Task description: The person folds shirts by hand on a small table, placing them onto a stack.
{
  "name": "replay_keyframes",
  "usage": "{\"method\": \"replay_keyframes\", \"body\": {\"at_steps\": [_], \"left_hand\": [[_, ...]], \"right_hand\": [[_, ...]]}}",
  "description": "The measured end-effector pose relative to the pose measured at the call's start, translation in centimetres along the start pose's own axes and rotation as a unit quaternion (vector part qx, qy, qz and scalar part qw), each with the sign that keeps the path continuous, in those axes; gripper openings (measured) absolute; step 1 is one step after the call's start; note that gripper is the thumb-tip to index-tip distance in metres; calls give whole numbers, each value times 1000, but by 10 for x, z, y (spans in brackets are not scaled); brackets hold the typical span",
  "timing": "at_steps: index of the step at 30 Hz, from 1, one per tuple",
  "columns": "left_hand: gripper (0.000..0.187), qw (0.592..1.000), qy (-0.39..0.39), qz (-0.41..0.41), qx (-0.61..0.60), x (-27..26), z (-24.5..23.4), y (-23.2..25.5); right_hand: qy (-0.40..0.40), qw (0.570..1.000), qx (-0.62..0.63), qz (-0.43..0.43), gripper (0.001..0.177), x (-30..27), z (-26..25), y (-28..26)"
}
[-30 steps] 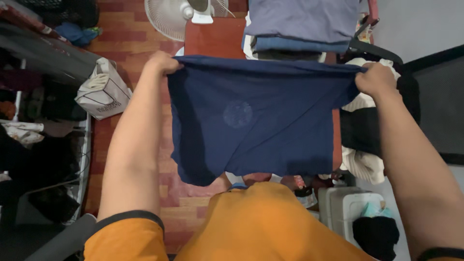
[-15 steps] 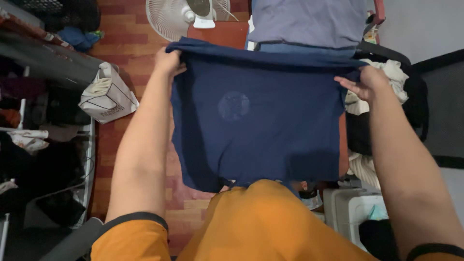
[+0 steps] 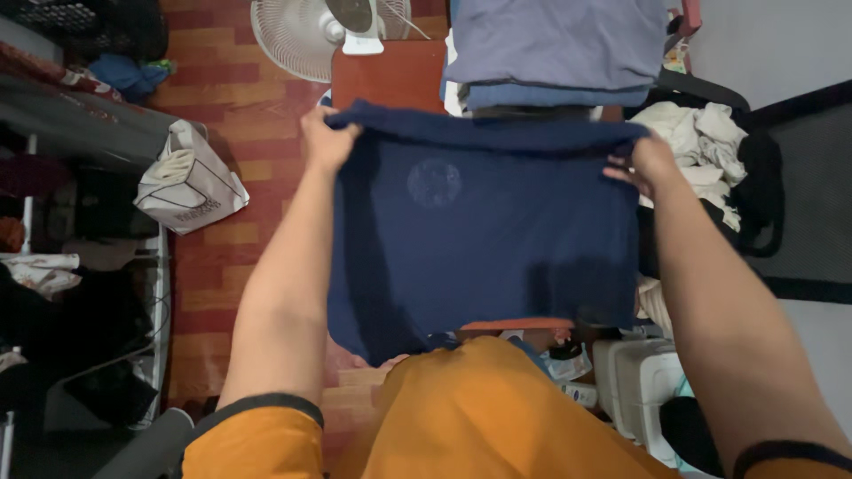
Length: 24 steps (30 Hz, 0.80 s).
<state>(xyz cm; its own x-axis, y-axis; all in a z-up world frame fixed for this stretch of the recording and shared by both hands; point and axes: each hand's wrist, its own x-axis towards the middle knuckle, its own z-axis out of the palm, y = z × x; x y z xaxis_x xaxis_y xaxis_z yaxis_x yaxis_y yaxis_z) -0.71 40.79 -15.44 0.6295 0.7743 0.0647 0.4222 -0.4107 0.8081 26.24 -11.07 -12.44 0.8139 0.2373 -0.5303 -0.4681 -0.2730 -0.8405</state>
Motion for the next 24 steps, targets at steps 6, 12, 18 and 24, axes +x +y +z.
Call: {"method": "replay_keyframes", "body": {"at_steps": [6,12,18,24], "left_hand": [[32,996,9,85,-4,-27,4,-7],[31,972,65,172,147,-89,-48,37],[27,967,-17,119,224,-196,-43,24],[25,988,-16,105,116,-231,-39,-10]], "right_hand": [[35,993,-109,-12,35,-9,0,30],[19,978,-164,-127,56,-10,-24,35],[38,904,-422,-50,45,-3,-47,75],[36,996,-75,-12,35,6,-47,109]]}}
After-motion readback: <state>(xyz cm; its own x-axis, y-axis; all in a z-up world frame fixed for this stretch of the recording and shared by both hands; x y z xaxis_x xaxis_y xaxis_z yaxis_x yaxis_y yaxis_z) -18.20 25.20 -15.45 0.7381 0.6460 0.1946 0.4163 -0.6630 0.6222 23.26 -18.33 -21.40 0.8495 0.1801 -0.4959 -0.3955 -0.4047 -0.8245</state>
